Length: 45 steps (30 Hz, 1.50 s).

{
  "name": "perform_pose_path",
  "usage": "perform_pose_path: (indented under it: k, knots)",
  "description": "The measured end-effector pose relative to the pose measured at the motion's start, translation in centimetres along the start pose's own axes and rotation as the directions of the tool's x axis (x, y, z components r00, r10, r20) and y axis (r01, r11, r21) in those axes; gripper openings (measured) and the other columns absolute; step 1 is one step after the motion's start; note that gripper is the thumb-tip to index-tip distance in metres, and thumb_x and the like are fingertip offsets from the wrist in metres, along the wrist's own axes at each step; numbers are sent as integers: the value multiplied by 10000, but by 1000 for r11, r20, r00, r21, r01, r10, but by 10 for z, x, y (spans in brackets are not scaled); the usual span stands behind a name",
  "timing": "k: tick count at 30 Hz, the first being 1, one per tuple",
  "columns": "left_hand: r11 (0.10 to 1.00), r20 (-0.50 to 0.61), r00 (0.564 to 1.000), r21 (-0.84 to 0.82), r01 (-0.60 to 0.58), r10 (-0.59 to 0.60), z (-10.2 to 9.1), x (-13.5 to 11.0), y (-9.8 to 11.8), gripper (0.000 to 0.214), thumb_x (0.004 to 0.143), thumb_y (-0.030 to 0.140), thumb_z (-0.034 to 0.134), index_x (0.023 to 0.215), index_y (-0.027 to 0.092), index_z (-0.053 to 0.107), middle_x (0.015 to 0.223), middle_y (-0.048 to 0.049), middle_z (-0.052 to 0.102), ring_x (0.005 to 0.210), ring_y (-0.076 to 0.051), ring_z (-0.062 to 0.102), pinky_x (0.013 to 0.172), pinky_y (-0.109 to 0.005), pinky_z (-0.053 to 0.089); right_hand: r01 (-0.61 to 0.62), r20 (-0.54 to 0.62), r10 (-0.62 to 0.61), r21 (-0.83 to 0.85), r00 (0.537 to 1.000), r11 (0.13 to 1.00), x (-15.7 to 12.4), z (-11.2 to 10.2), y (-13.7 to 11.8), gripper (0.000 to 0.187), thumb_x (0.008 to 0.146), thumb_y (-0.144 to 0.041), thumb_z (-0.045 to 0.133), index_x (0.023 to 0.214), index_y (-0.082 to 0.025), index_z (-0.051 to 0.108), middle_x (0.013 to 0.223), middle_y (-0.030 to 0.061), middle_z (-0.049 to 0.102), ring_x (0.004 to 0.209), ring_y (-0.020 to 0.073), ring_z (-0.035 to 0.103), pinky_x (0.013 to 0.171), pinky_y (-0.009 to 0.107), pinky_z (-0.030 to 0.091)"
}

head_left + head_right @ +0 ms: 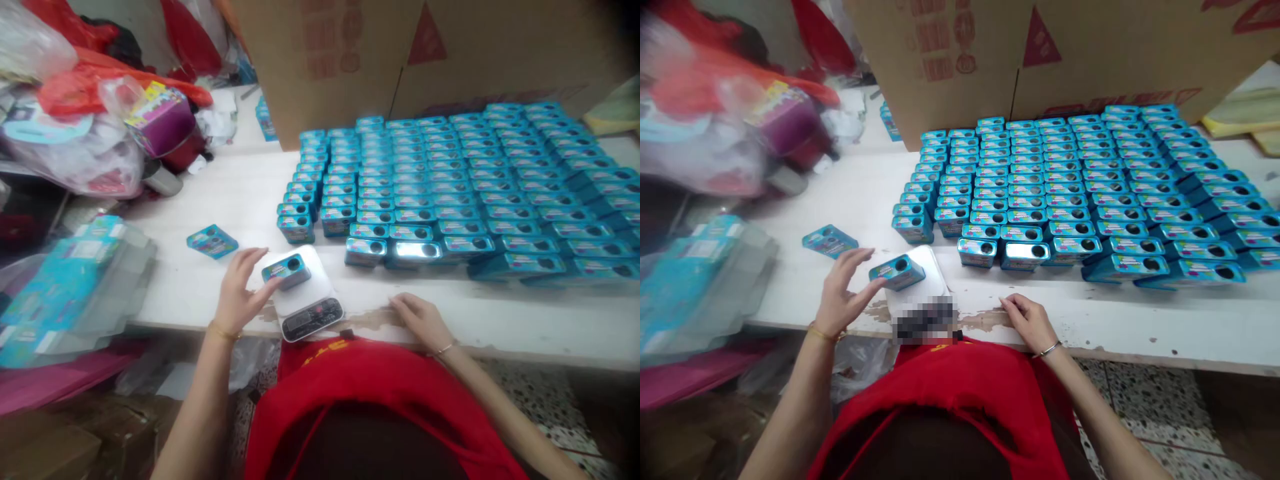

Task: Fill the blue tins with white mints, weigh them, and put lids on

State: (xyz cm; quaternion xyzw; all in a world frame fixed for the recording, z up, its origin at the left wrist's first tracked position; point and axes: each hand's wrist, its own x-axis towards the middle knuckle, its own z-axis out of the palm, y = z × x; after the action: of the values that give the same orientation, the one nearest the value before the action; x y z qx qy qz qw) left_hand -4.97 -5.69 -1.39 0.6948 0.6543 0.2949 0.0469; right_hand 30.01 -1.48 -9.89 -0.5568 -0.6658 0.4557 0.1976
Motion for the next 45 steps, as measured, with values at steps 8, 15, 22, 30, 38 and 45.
perform_pose_path:
  k: [8,15,22,30,38,45]
  knots:
    - [963,319,934,156,-218,160,17,42,16,327,864,373,523,1119,168,526,983,-100,619,888,-230,569,783,-367,438,3,22,-4,44,1000,999,6,3,13,375,868,-503,424,694,-192,540,611,-15,478,607,141,440,583,253,357]
    - [916,245,915,164,-365,321,58,105,24,341,849,348,545,1136,168,513,1086,-109,599,997,-246,527,841,-376,368,-8,8,8,42,1000,999,8,4,12,384,879,-505,402,687,-195,520,587,-27,450,578,132,424,568,249,351]
    - [876,293,895,252,-411,336,97,112,17,434,829,350,562,1221,172,505,1168,-133,561,1060,-276,489,869,-408,333,1,9,-1,-24,1000,1000,5,2,9,386,874,-510,393,700,-202,546,605,-14,513,602,146,481,585,246,387]
    - [820,-33,983,548,169,-180,-15,84,-104,856,682,601,636,1363,162,360,1383,-197,398,1290,-375,316,1021,-508,236,35,16,-34,-81,999,996,9,3,15,380,849,-511,422,704,-209,602,613,0,592,591,159,534,559,235,424]
    - [867,218,941,482,128,-260,-59,45,-109,395,819,499,494,1045,187,580,935,-87,621,850,-229,576,740,-318,427,29,26,-27,-115,999,993,11,3,11,392,872,-500,378,715,-209,588,617,1,591,605,162,544,595,253,431]
    - [947,366,930,288,-145,31,-29,41,11,341,859,441,501,1084,192,560,860,-50,599,781,-187,565,718,-303,432,34,34,-30,-120,999,992,10,4,13,387,875,-497,384,742,-203,599,653,7,616,636,164,557,637,262,431]
